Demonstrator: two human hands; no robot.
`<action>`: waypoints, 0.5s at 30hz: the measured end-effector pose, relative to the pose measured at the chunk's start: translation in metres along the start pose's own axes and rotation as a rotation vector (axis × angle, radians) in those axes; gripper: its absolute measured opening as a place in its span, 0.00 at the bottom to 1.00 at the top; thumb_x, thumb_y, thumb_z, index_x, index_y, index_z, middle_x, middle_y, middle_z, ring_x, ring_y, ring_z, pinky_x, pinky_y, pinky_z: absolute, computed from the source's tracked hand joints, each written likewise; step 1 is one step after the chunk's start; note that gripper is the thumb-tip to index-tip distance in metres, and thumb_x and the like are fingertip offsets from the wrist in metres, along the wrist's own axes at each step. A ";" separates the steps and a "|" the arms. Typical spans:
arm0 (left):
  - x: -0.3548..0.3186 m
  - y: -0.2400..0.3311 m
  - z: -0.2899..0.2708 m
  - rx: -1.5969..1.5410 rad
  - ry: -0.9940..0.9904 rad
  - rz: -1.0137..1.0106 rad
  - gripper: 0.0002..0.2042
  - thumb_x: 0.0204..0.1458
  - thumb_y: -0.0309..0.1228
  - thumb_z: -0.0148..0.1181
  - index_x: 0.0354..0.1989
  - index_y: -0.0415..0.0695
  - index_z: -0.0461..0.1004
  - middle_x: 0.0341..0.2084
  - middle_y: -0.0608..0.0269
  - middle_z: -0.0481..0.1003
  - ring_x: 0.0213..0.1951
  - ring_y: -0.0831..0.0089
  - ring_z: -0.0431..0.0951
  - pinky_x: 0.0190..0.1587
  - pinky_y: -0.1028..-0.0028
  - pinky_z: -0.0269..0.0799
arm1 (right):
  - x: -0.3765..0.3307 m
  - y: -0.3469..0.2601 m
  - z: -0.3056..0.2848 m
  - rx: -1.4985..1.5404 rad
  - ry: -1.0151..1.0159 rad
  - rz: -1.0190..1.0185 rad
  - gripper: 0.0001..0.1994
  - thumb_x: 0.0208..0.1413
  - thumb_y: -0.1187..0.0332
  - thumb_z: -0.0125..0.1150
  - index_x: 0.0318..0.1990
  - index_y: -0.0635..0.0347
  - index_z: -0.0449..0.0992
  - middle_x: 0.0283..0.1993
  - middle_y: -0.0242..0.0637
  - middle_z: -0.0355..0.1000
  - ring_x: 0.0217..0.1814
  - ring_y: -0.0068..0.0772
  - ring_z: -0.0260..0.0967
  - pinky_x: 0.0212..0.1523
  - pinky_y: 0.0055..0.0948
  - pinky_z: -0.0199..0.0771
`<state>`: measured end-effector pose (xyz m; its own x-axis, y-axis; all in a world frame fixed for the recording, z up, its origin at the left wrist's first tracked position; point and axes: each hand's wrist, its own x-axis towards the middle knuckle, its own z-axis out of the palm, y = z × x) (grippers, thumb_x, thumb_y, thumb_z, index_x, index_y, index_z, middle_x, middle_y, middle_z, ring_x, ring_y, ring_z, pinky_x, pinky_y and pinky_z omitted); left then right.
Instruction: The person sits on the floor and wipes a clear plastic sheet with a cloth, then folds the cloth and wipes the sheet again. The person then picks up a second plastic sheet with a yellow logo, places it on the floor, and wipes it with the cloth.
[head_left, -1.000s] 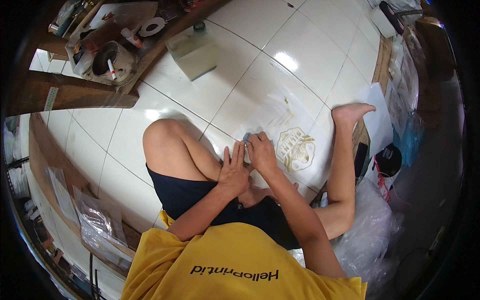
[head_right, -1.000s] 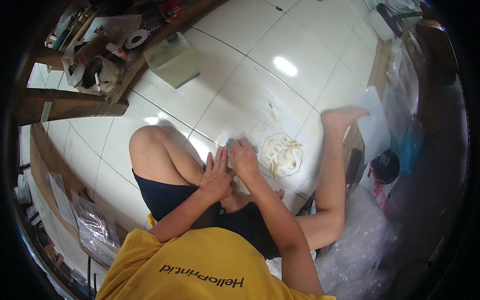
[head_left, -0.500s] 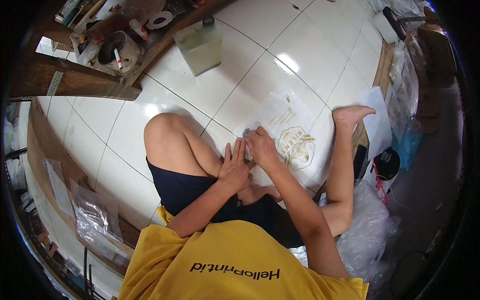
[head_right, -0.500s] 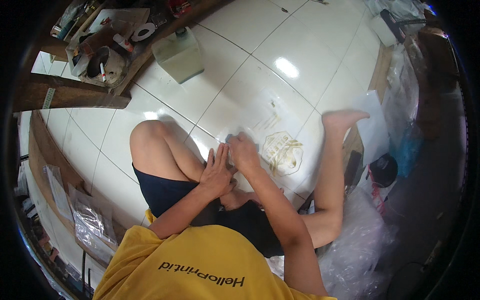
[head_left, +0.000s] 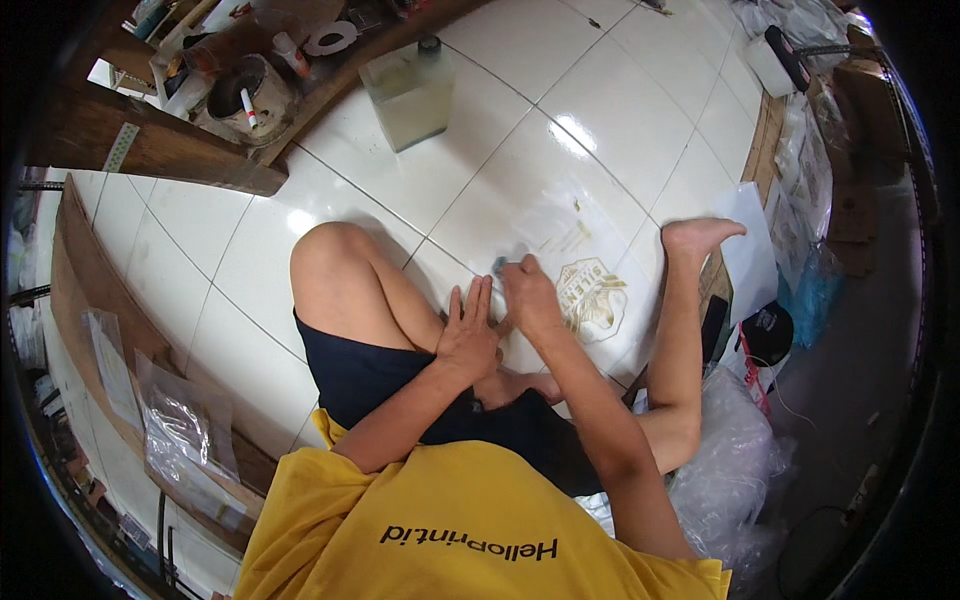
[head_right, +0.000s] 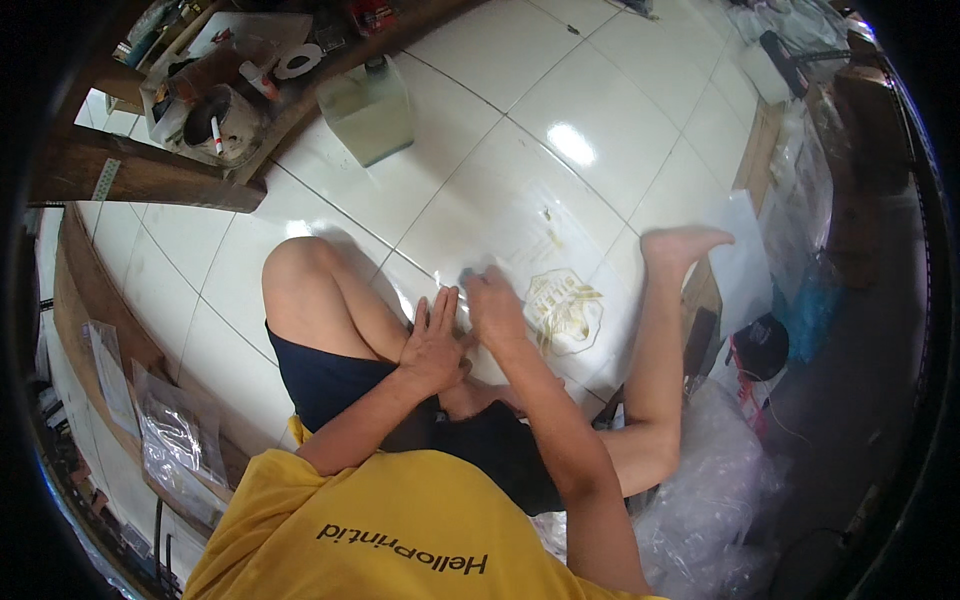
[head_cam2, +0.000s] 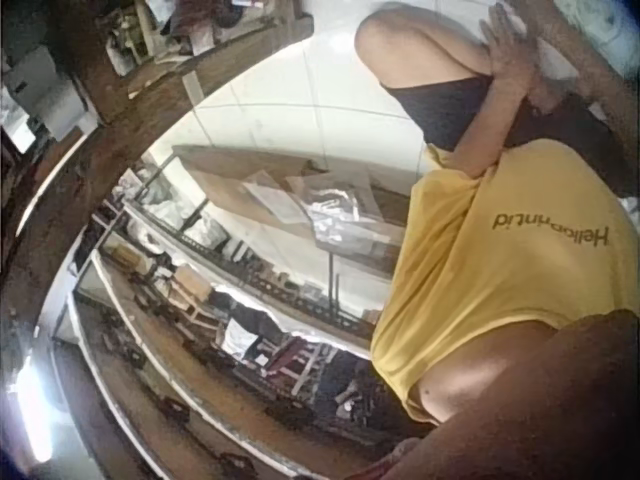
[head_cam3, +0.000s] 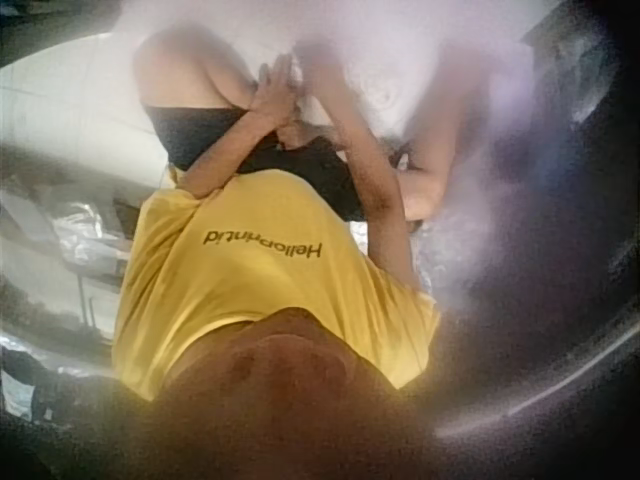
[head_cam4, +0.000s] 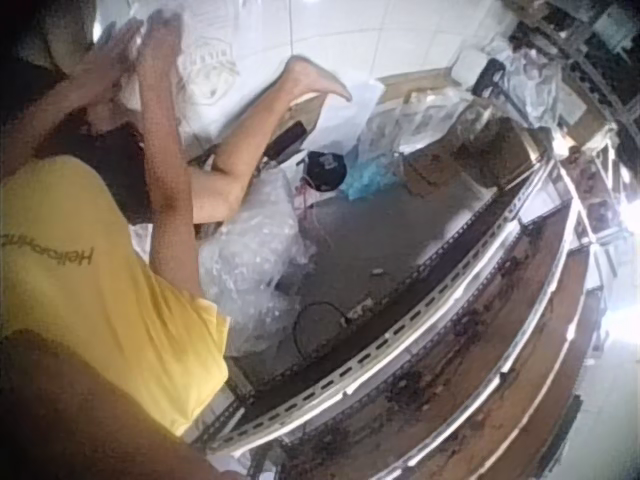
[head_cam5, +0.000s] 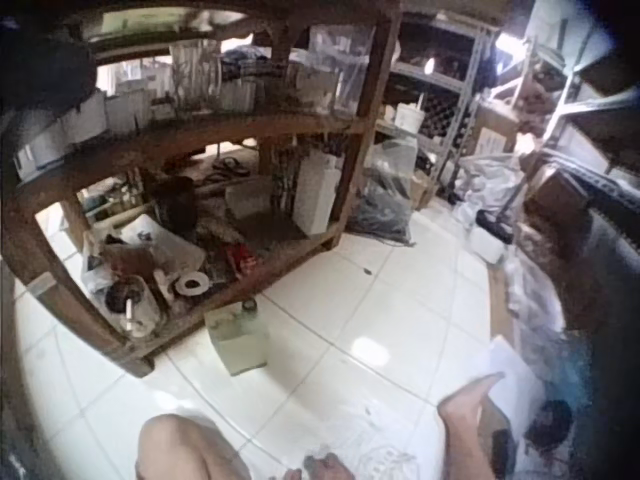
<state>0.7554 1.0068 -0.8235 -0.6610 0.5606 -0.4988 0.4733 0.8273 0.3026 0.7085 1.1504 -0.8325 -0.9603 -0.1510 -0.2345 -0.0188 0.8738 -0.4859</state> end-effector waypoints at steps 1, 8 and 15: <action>0.001 -0.002 -0.003 0.063 -0.059 -0.009 0.35 0.52 0.47 0.62 0.72 0.60 0.63 0.75 0.32 0.38 0.77 0.42 0.34 0.73 0.39 0.34 | -0.001 0.000 0.003 -0.026 -0.006 -0.021 0.08 0.57 0.71 0.54 0.42 0.61 0.77 0.43 0.53 0.69 0.48 0.57 0.72 0.45 0.50 0.74; -0.004 -0.002 0.006 -0.068 0.112 0.020 0.34 0.52 0.49 0.63 0.70 0.60 0.66 0.75 0.34 0.39 0.77 0.43 0.33 0.73 0.40 0.33 | -0.003 0.025 -0.007 -0.142 -0.018 -0.039 0.08 0.56 0.73 0.55 0.43 0.62 0.76 0.42 0.52 0.68 0.47 0.58 0.71 0.45 0.49 0.75; -0.004 0.000 0.000 0.007 -0.028 0.021 0.37 0.51 0.50 0.64 0.72 0.62 0.62 0.75 0.32 0.38 0.77 0.42 0.33 0.72 0.38 0.33 | -0.017 0.012 0.014 0.022 0.062 -0.117 0.06 0.54 0.77 0.59 0.39 0.62 0.78 0.39 0.53 0.69 0.41 0.58 0.73 0.41 0.50 0.76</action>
<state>0.7577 1.0046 -0.8212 -0.6348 0.5761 -0.5149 0.4907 0.8153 0.3073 0.7282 1.1572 -0.8458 -0.9673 -0.2218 -0.1233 -0.1260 0.8413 -0.5256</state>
